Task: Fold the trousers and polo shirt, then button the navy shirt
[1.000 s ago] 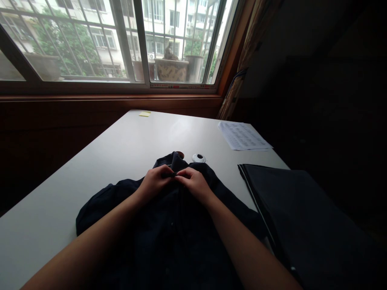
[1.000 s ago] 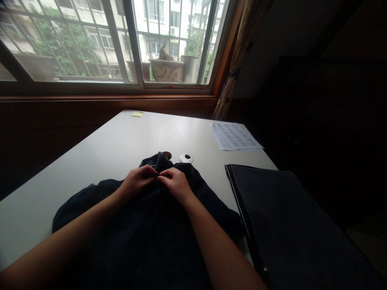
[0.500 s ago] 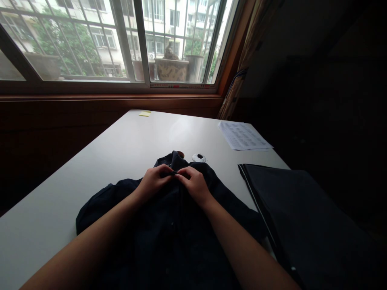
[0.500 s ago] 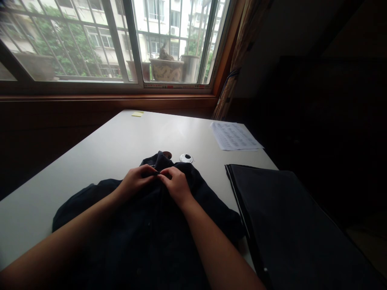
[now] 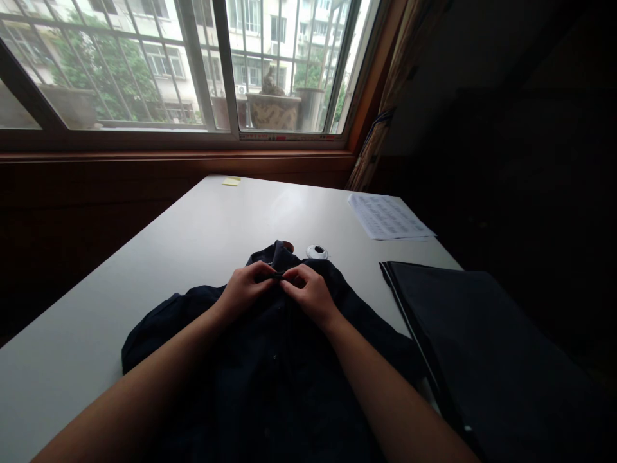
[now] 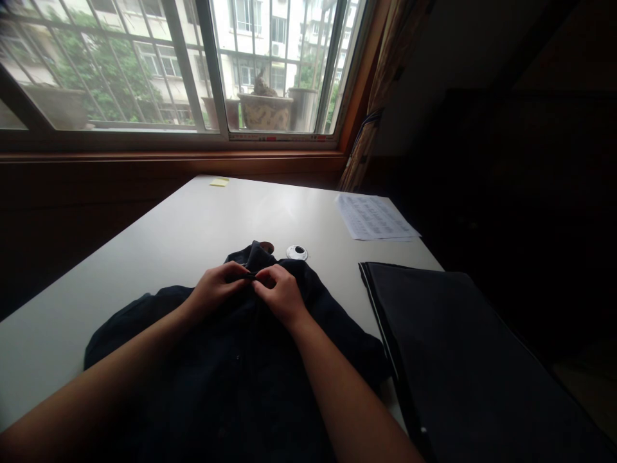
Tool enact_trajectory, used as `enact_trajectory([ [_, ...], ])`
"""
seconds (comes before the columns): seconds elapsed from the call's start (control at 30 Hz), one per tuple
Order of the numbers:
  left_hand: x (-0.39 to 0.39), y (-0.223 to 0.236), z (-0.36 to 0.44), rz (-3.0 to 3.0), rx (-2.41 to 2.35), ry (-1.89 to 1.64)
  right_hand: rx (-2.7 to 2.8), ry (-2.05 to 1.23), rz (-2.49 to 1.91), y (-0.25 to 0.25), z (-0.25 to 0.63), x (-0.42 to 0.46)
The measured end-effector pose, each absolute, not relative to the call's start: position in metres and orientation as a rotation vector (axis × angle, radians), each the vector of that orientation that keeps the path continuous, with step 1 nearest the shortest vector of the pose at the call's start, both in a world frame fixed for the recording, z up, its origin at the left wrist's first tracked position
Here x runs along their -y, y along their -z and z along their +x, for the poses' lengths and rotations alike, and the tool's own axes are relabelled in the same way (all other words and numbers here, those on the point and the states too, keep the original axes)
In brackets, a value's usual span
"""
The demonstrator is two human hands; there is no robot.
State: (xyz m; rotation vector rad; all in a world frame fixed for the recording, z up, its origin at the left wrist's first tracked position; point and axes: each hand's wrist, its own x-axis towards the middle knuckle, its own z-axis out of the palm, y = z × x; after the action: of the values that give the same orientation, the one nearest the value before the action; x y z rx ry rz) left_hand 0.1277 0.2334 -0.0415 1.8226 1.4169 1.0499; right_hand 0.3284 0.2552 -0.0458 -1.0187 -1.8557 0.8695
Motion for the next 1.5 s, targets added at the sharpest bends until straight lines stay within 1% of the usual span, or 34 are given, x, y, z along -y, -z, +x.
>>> enact_trajectory([
  [0.67,-0.2319,0.0395,0.1281,1.793,-1.417,-1.073,1.887,-0.825,-0.898,0.0474,0.3307,-0.2549],
  [1.1,-0.2324,0.0428,0.1267,1.752,-1.387,-1.088,2.107,-0.585,-0.827,0.0398,0.3375,-0.2521],
  [1.3,-0.2322,0.0408,0.1265,1.707,-1.383,-1.106,2.054,-0.661,-0.805,0.0378,0.3376,-0.2509],
  [1.5,-0.2332,0.042,0.1262,1.726,-1.346,-1.113,1.857,-0.904,-0.86,0.0424,0.3377,-0.2567],
])
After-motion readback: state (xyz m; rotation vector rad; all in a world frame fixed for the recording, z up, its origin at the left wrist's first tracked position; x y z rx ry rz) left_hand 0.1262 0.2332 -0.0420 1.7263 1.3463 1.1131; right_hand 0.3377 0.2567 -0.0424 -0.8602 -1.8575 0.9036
